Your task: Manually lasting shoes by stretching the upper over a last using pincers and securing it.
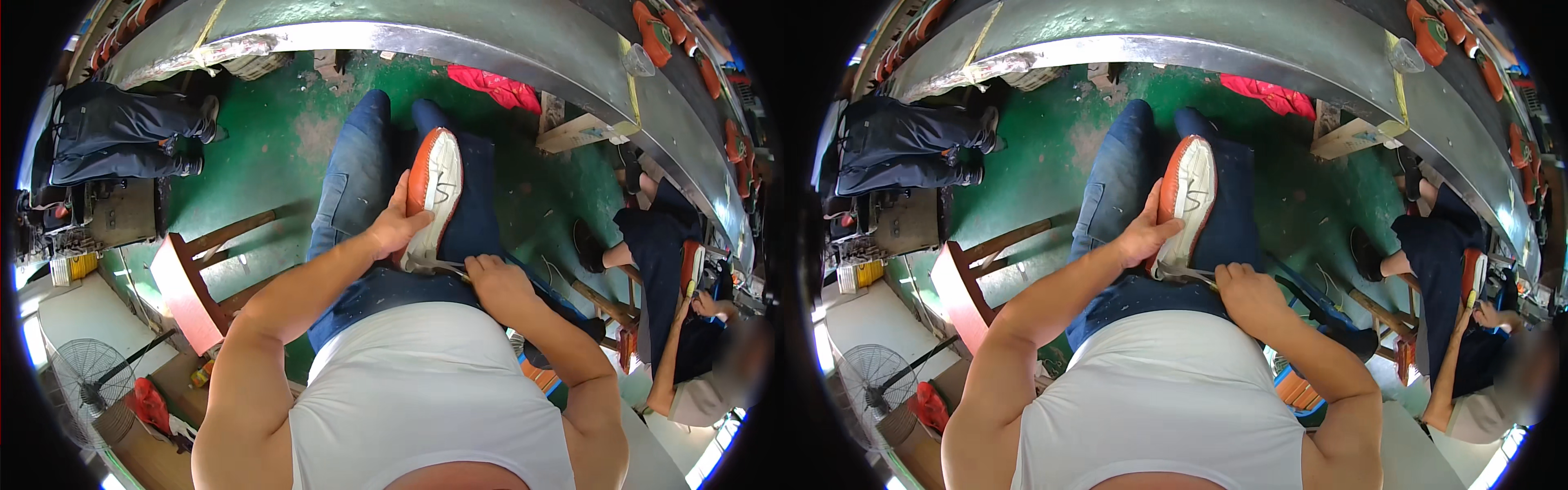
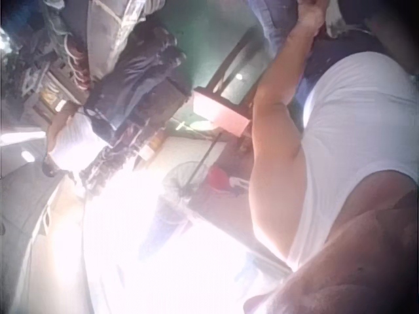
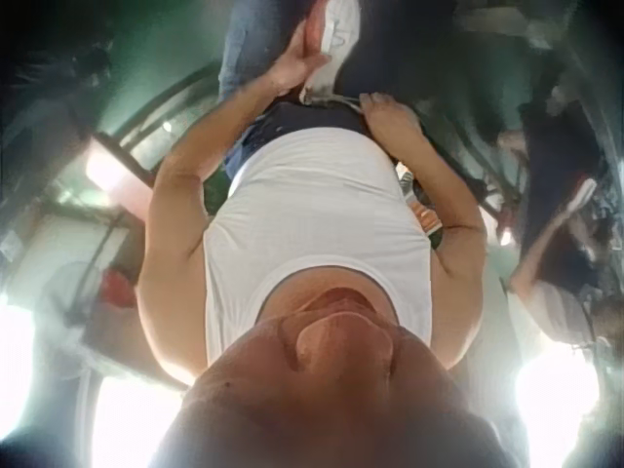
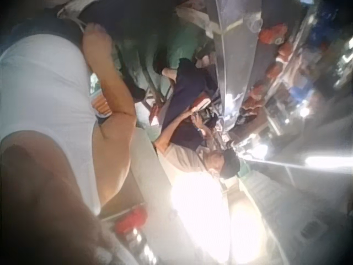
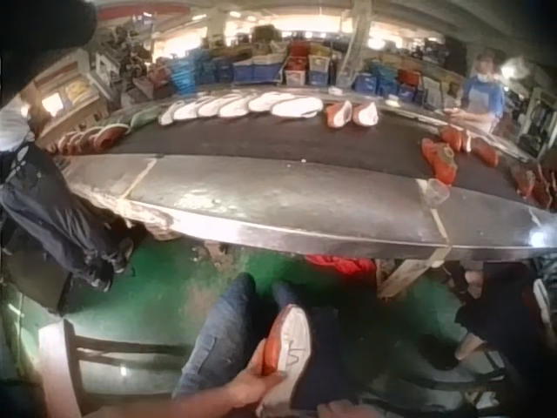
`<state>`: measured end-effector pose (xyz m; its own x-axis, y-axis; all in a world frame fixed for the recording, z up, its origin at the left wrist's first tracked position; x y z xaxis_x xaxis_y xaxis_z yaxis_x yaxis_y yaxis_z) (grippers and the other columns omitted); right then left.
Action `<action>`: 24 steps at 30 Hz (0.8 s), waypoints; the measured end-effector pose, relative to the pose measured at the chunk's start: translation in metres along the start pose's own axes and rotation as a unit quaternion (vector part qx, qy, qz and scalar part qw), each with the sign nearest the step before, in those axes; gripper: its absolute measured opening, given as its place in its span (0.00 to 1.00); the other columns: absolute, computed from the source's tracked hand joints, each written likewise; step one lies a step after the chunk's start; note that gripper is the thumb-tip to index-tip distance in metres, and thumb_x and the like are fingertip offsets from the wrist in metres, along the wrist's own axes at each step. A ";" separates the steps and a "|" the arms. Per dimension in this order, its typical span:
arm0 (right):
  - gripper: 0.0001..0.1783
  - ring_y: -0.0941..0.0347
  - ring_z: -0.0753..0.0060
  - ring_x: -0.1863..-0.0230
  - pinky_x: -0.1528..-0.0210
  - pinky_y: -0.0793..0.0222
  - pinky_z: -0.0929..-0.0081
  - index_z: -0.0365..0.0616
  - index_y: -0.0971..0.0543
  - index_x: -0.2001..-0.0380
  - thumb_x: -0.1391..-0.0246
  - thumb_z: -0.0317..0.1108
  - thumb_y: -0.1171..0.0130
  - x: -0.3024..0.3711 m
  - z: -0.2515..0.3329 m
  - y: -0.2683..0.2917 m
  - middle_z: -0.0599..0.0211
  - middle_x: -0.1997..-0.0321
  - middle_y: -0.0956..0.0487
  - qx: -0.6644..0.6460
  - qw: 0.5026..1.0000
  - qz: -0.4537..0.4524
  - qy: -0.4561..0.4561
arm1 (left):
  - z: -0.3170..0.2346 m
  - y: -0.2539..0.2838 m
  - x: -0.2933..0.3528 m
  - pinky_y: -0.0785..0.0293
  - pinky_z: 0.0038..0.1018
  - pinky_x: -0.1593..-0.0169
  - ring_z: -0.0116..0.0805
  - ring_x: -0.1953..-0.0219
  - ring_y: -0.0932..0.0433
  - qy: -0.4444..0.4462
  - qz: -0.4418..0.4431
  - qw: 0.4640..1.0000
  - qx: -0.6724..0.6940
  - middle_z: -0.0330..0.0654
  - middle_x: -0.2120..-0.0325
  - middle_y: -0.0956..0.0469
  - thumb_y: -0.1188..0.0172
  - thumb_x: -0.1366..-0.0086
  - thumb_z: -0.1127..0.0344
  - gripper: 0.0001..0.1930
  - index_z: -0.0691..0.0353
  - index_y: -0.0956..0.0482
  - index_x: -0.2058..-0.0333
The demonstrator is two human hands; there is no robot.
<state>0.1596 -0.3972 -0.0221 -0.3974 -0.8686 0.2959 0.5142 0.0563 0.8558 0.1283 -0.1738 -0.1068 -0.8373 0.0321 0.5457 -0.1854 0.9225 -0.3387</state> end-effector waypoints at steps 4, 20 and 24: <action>0.11 0.20 0.57 0.64 0.63 0.24 0.60 0.42 0.24 0.61 0.40 0.38 0.44 0.005 -0.014 0.001 0.56 0.65 0.20 -0.043 0.994 0.087 -0.052 | 0.008 -0.009 0.004 0.53 0.37 0.27 0.55 0.27 0.54 -0.082 -0.134 0.933 -0.325 0.61 0.29 0.57 0.36 0.37 0.57 0.56 0.64 0.73 0.28; 0.21 0.22 0.57 0.72 0.64 0.28 0.63 0.34 0.24 0.65 0.32 0.45 0.52 -0.026 -0.016 -0.009 0.56 0.75 0.21 -0.312 0.945 -0.025 -0.096 | 0.028 0.007 0.034 0.47 0.35 0.28 0.50 0.27 0.50 -0.047 -0.034 0.958 -0.281 0.54 0.28 0.58 0.36 0.36 0.60 0.59 0.57 0.81 0.29; 0.24 0.23 0.69 0.74 0.68 0.28 0.70 0.35 0.23 0.67 0.30 0.47 0.55 -0.004 -0.032 -0.023 0.62 0.75 0.21 -0.410 0.893 -0.054 -0.179 | -0.014 0.008 0.059 0.38 0.36 0.31 0.44 0.32 0.38 -0.051 0.038 0.996 0.064 0.50 0.33 0.41 0.38 0.33 0.64 0.48 0.58 0.65 0.27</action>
<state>0.1739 -0.4111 -0.0561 -0.6209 -0.6258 0.4721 0.7829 -0.5258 0.3327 0.0849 -0.1594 -0.0666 -0.8982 0.0541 0.4362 -0.1781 0.8625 -0.4736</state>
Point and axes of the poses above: each hand's wrist, its own x-axis away from the middle knuckle, its own y-axis out of the back of the hand, z = x × y, the point moved 3 cm from there along -x, towards the middle knuckle
